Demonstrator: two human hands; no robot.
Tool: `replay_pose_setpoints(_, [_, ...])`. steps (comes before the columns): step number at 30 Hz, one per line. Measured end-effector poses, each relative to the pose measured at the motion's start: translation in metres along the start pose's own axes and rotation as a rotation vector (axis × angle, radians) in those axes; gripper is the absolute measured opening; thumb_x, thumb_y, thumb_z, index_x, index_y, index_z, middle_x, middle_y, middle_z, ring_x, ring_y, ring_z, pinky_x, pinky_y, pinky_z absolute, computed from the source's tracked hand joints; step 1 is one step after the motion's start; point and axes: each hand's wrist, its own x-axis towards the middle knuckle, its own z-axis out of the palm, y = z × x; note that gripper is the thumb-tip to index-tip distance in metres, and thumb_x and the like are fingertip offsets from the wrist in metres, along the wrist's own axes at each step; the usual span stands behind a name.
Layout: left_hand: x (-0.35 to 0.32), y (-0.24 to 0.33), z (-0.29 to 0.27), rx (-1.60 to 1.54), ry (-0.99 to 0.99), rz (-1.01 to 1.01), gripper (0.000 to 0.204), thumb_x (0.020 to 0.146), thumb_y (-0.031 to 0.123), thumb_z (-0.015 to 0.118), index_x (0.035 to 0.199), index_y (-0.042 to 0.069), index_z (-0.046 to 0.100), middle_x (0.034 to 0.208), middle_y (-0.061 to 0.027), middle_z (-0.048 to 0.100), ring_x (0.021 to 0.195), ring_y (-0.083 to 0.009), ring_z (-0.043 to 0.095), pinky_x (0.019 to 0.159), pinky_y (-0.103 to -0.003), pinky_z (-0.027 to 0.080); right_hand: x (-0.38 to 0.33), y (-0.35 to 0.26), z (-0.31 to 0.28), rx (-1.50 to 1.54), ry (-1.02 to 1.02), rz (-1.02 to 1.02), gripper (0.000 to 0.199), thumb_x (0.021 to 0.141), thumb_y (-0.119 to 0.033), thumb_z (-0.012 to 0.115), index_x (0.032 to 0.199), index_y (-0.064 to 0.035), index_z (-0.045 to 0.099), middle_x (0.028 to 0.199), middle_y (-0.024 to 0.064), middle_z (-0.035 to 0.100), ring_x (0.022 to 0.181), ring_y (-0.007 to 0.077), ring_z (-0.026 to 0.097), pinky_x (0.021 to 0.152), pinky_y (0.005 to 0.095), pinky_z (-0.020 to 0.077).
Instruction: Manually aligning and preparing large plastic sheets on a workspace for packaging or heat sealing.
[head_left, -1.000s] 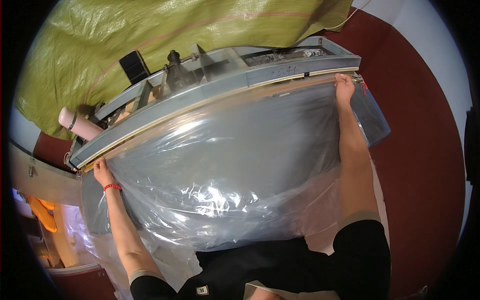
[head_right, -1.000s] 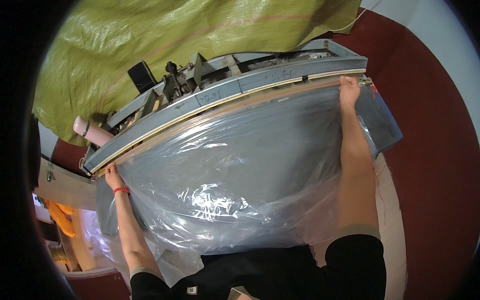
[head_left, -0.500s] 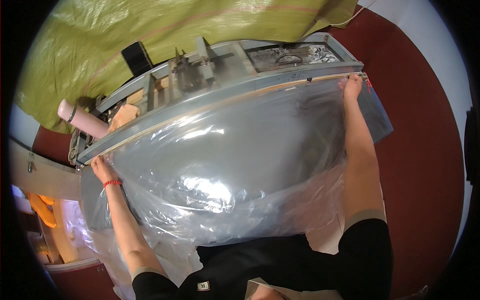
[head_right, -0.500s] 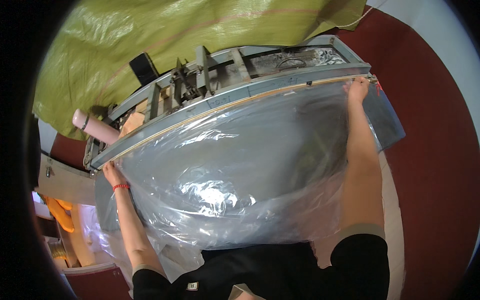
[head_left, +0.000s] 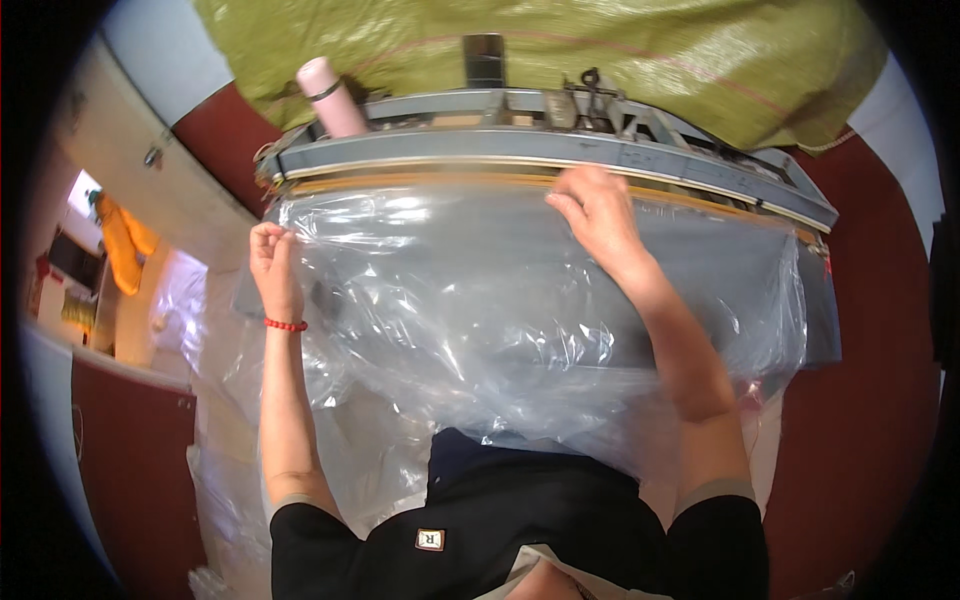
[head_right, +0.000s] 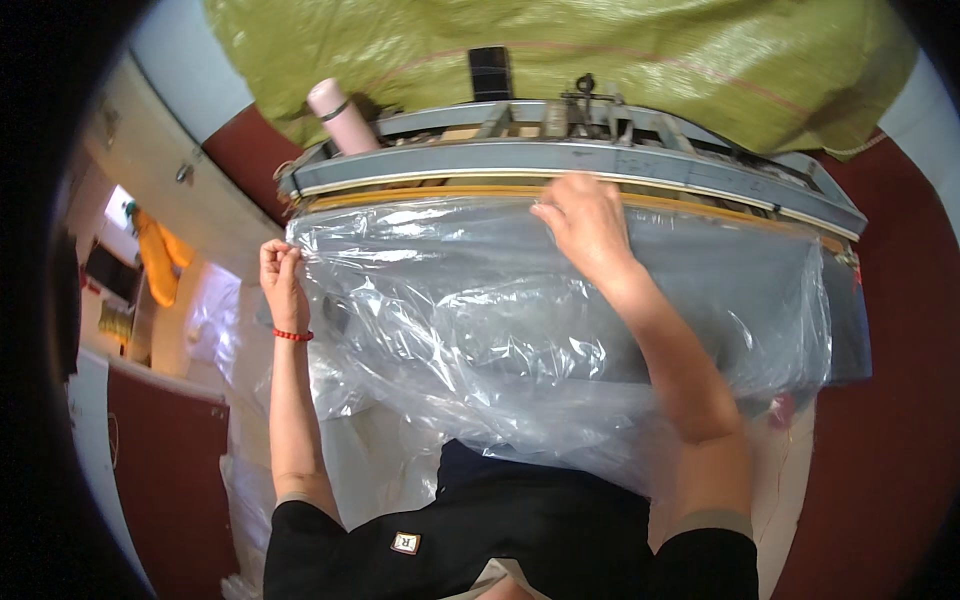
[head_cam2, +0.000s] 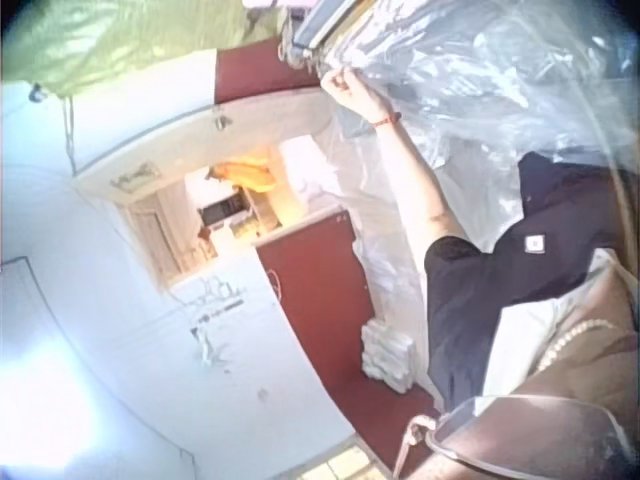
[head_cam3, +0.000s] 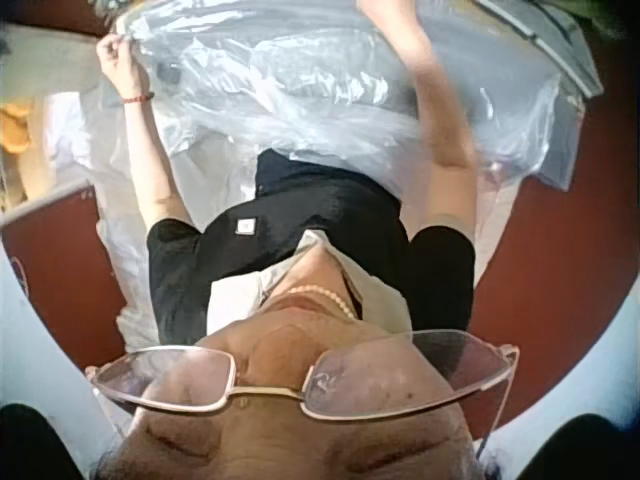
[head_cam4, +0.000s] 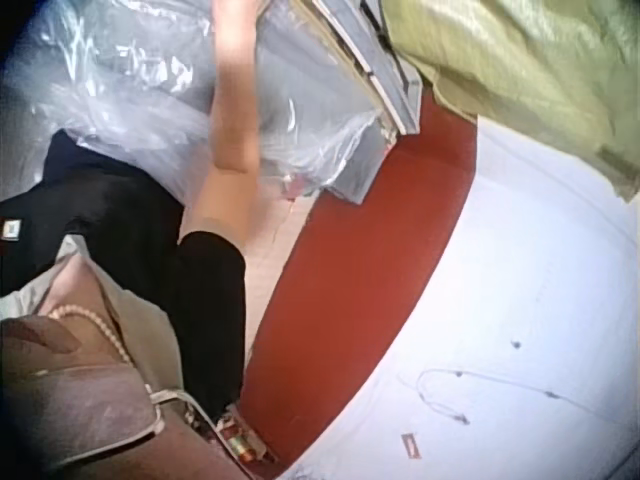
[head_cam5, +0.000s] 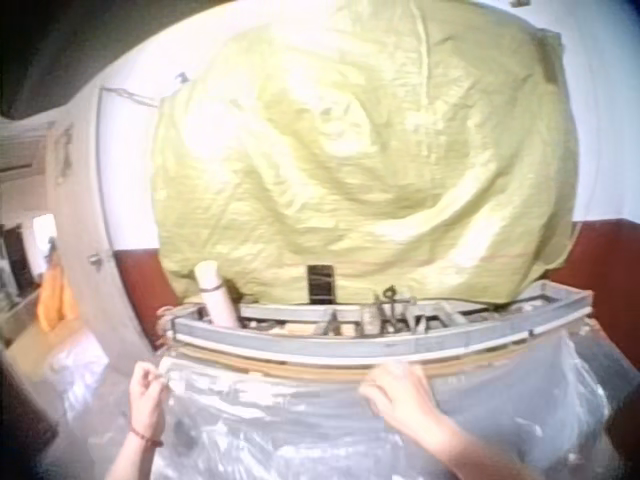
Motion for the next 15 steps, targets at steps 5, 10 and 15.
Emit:
replay_pose_setpoints(5, [-0.019, -0.027, -0.083, 0.65, -0.12, -0.084, 0.028, 0.086, 0.019, 0.051, 0.108, 0.001, 0.051, 0.111, -0.0109, 0.054, 0.107, -0.0216, 0.048, 0.092, -0.031, 0.034, -0.042, 0.01, 0.005, 0.803, -0.454, 0.621, 0.02, 0.077, -0.021, 0.065, 0.073, -0.0028, 0.059, 0.063, 0.0003, 0.056, 0.062, 0.0073, 0.05, 0.059, 0.0237, 0.0417])
replay_pose_setpoints(10, [-0.109, -0.035, -0.097, 1.095, -0.323, 0.112, 0.041, 0.081, 0.015, 0.055, 0.119, 0.002, 0.048, 0.128, -0.0171, 0.042, 0.126, -0.0326, 0.028, 0.102, -0.041, 0.026, -0.12, 0.139, -0.09, 0.169, -0.208, 0.772, 0.02, 0.075, -0.02, 0.065, 0.077, -0.0002, 0.062, 0.069, 0.0062, 0.063, 0.065, 0.0099, 0.055, 0.063, 0.0245, 0.0437])
replay_pose_setpoints(15, [-0.201, 0.026, -0.01, 0.67, -0.622, -0.117, 0.039, 0.077, 0.008, 0.057, 0.115, 0.005, 0.051, 0.12, -0.0146, 0.048, 0.118, -0.0315, 0.039, 0.096, -0.04, 0.033, -0.187, 0.222, -0.192, -0.266, -0.124, 0.826, 0.023, 0.077, -0.024, 0.063, 0.076, -0.001, 0.062, 0.067, 0.0112, 0.061, 0.063, 0.0161, 0.056, 0.06, 0.0293, 0.0426])
